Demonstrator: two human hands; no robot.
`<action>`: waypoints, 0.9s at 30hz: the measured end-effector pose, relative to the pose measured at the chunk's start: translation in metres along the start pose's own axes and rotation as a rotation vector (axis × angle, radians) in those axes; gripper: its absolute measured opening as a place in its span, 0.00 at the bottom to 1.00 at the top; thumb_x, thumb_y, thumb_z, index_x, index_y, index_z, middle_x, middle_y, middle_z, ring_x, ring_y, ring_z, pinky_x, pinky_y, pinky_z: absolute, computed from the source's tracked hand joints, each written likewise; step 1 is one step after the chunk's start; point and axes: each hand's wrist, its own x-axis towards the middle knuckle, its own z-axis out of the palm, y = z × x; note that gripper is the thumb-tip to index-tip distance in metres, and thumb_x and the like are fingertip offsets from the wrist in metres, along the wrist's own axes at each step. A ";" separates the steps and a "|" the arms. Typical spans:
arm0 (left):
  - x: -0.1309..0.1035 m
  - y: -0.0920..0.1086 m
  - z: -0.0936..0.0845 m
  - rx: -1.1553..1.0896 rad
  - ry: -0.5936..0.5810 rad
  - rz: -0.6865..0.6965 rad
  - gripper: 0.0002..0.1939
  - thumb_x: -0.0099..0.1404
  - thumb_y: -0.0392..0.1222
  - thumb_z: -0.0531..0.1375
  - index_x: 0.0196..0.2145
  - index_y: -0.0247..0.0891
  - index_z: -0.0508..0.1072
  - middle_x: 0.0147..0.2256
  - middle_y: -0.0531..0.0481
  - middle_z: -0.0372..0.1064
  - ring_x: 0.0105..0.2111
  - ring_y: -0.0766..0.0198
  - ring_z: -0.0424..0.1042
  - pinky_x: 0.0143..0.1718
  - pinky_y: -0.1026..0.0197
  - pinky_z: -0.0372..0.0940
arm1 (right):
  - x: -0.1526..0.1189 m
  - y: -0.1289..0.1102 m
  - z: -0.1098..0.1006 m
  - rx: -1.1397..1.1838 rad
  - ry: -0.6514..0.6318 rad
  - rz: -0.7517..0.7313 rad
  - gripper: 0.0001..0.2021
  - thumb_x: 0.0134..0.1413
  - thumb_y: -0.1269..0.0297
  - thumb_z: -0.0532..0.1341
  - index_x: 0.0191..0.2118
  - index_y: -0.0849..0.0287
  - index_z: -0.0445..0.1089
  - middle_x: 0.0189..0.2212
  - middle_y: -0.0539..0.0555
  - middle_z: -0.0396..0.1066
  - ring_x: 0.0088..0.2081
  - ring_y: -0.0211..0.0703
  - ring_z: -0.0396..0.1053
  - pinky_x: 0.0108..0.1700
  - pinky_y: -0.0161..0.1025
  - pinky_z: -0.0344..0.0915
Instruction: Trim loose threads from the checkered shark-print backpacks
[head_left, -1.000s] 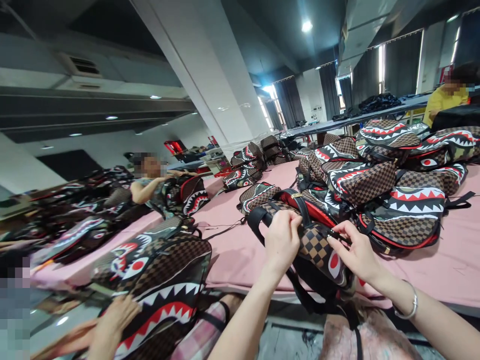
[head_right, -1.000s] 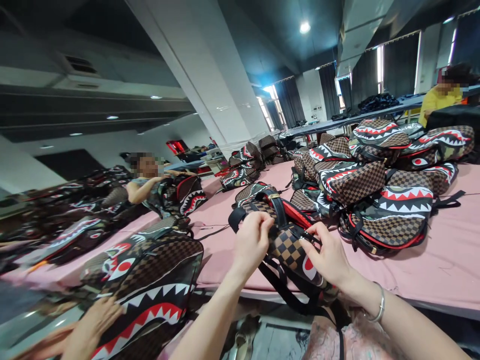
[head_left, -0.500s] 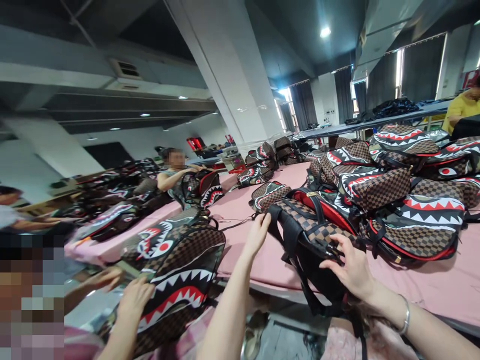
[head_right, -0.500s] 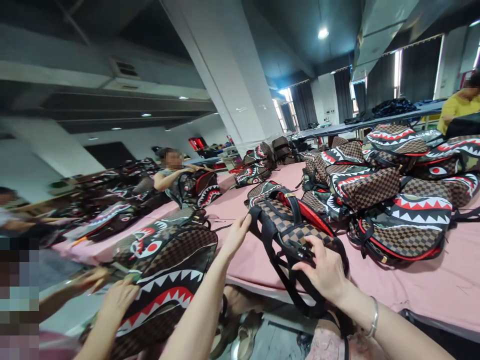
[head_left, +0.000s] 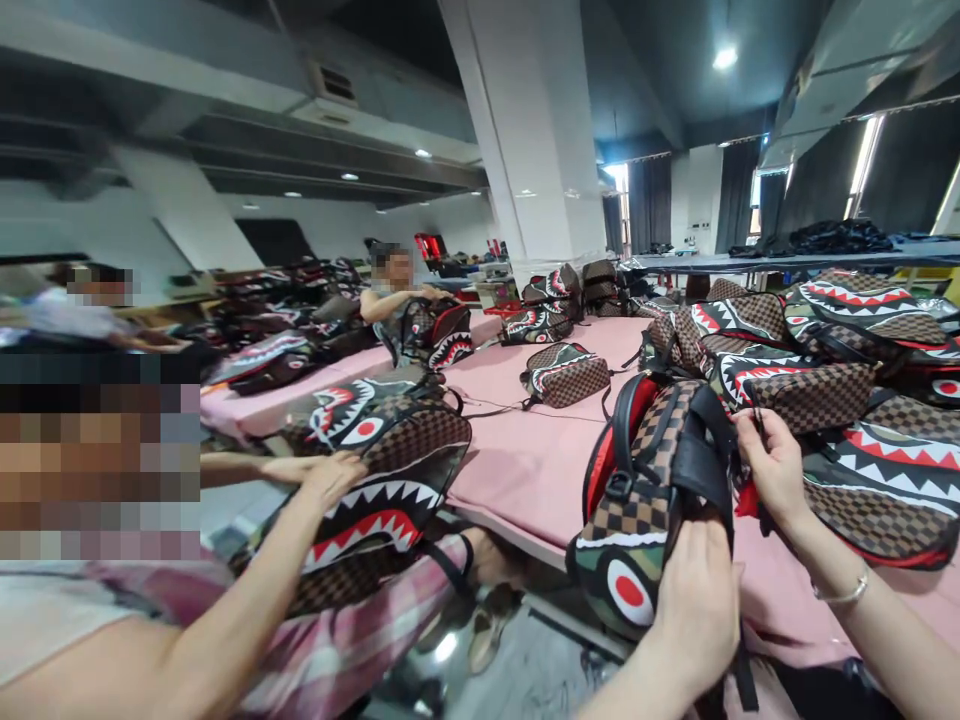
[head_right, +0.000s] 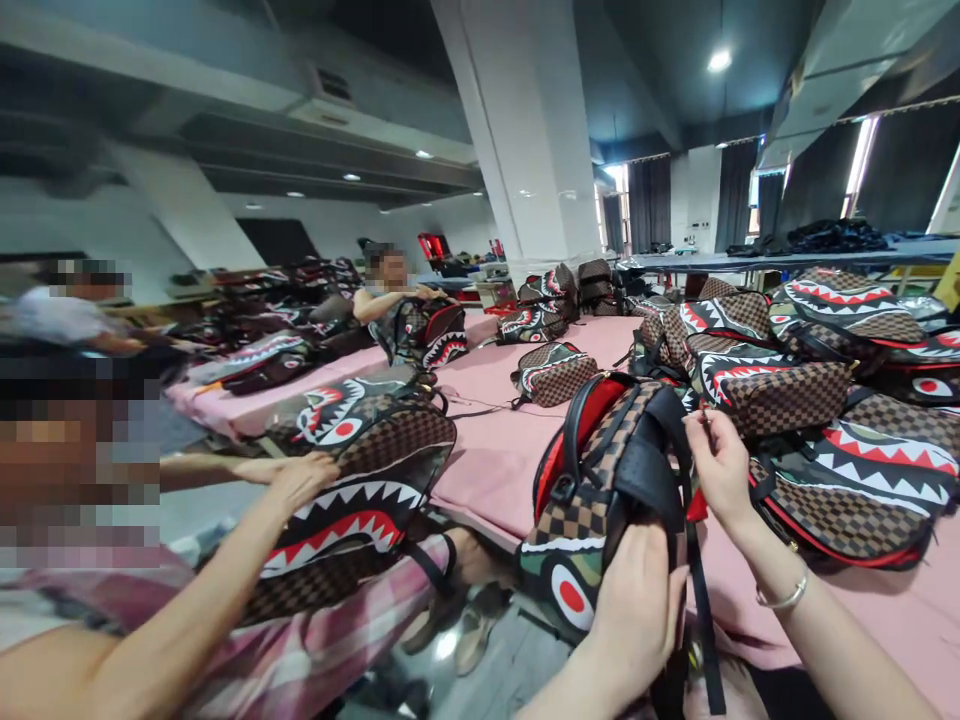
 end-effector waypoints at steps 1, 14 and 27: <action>0.005 0.006 0.009 0.019 0.015 -0.015 0.21 0.60 0.33 0.50 0.52 0.25 0.57 0.41 0.32 0.66 0.41 0.50 0.67 0.40 0.49 0.67 | -0.006 -0.013 0.000 -0.030 -0.071 -0.032 0.14 0.56 0.54 0.52 0.36 0.59 0.67 0.27 0.50 0.68 0.28 0.38 0.66 0.32 0.34 0.63; 0.018 0.009 -0.042 -0.256 0.241 0.095 0.17 0.61 0.32 0.50 0.47 0.39 0.65 0.36 0.44 0.71 0.36 0.61 0.71 0.36 0.58 0.68 | -0.021 -0.047 -0.007 -0.246 -0.295 -0.333 0.12 0.53 0.61 0.57 0.43 0.56 0.69 0.39 0.54 0.73 0.39 0.44 0.71 0.42 0.41 0.68; -0.006 -0.089 -0.062 -0.738 0.750 -0.725 0.14 0.62 0.49 0.50 0.31 0.37 0.67 0.23 0.53 0.67 0.28 0.65 0.70 0.40 0.57 0.65 | -0.016 -0.019 -0.025 -0.226 -0.186 -0.317 0.10 0.53 0.61 0.58 0.40 0.57 0.70 0.37 0.54 0.74 0.38 0.44 0.71 0.42 0.40 0.68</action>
